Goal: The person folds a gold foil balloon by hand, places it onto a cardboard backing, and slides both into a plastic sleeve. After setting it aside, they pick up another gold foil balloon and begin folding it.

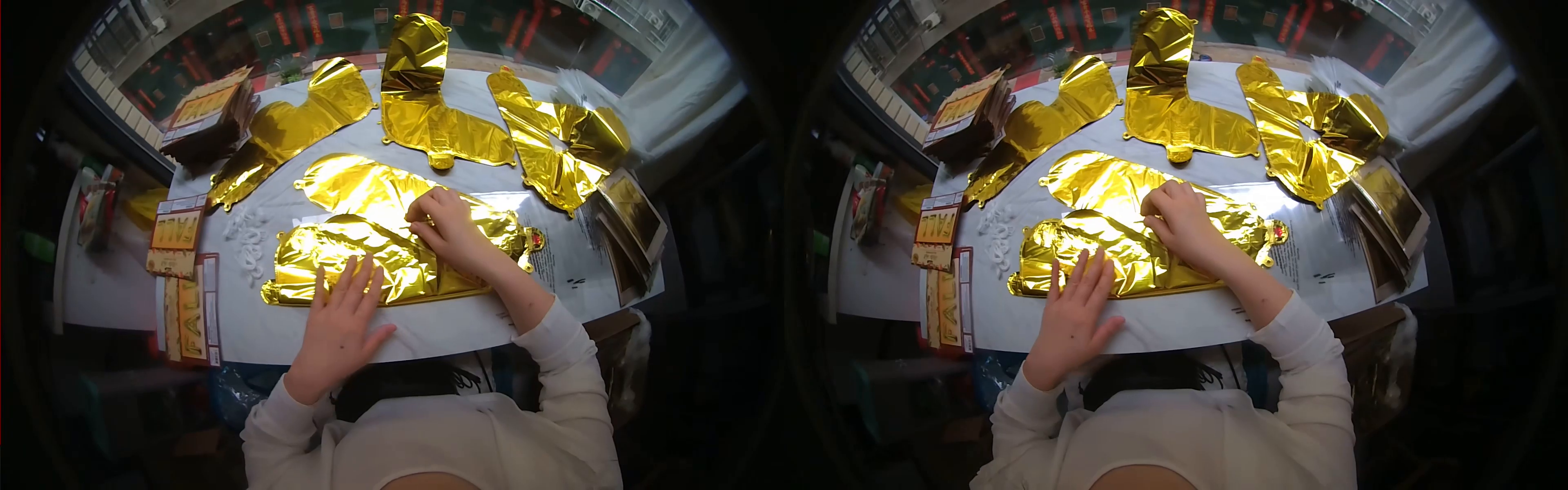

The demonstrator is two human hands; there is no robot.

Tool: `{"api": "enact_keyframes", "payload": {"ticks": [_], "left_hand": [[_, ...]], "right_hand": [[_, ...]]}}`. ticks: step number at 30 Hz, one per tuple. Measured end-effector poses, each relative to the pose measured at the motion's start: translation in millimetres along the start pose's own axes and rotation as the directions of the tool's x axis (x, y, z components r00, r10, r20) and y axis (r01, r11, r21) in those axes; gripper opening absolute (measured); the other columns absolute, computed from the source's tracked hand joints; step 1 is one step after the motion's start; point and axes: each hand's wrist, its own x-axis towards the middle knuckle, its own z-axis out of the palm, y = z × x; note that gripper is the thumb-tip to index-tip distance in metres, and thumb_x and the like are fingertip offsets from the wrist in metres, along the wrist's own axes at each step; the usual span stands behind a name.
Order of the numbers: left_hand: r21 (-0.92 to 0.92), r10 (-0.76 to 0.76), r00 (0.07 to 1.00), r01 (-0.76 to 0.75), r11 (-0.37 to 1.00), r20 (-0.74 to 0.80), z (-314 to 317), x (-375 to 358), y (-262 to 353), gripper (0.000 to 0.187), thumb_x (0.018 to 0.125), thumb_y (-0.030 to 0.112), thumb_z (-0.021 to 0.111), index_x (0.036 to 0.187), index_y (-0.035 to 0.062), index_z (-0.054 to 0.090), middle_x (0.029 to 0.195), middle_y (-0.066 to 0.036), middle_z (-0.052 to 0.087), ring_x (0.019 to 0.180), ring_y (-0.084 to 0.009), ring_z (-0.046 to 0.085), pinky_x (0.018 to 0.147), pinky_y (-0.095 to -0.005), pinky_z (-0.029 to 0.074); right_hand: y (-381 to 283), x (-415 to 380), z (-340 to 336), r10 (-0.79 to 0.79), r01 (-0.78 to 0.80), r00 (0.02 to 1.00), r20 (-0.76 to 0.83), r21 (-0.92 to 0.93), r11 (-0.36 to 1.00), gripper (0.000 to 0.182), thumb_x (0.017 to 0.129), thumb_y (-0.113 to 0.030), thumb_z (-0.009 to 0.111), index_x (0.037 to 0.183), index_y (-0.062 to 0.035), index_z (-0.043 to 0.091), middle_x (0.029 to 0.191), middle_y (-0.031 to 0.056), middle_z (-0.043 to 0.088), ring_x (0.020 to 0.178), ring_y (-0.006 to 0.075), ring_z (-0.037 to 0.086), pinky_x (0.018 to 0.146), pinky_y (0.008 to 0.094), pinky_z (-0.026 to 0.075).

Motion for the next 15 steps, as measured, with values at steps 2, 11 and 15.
{"api": "enact_keyframes", "payload": {"ticks": [2,11,15], "left_hand": [[0.019,-0.03,1.0,0.03,0.999,0.003,-3,0,-6,0.078,0.097,0.042,0.068,0.16,0.0049,0.041,0.169,-0.018,0.035,0.158,-0.0363,0.031,0.127,-0.0627,0.015],[-0.084,-0.373,0.904,0.364,0.928,-0.206,-15,-20,-56,0.068,0.103,0.019,0.055,0.165,0.0038,0.032,0.172,-0.02,0.028,0.161,-0.0388,0.021,0.128,-0.063,0.01],[-0.072,-0.401,0.904,0.395,0.916,-0.149,-9,-30,-57,0.068,0.104,0.019,0.053,0.166,0.0038,0.029,0.173,-0.02,0.025,0.161,-0.0408,0.019,0.127,-0.0634,0.01]], "right_hand": [[-1,-1,0,0.01,-0.01,1.0,0.004,-0.006,1.0,0.014,0.093,-0.017,0.074,0.104,-0.0136,0.066,0.104,0.0069,0.062,0.103,0.0309,0.056,0.092,0.0432,0.043],[3,0,0,0.021,-0.02,0.999,0.037,-0.024,1.0,0.015,0.094,-0.02,0.073,0.105,-0.0135,0.066,0.106,0.0076,0.061,0.105,0.031,0.056,0.093,0.0433,0.043],[3,0,-1,0.035,-0.035,0.998,0.054,0.001,0.999,0.015,0.095,-0.021,0.073,0.106,-0.0135,0.066,0.107,0.0083,0.061,0.106,0.0317,0.056,0.094,0.0433,0.043]]}}
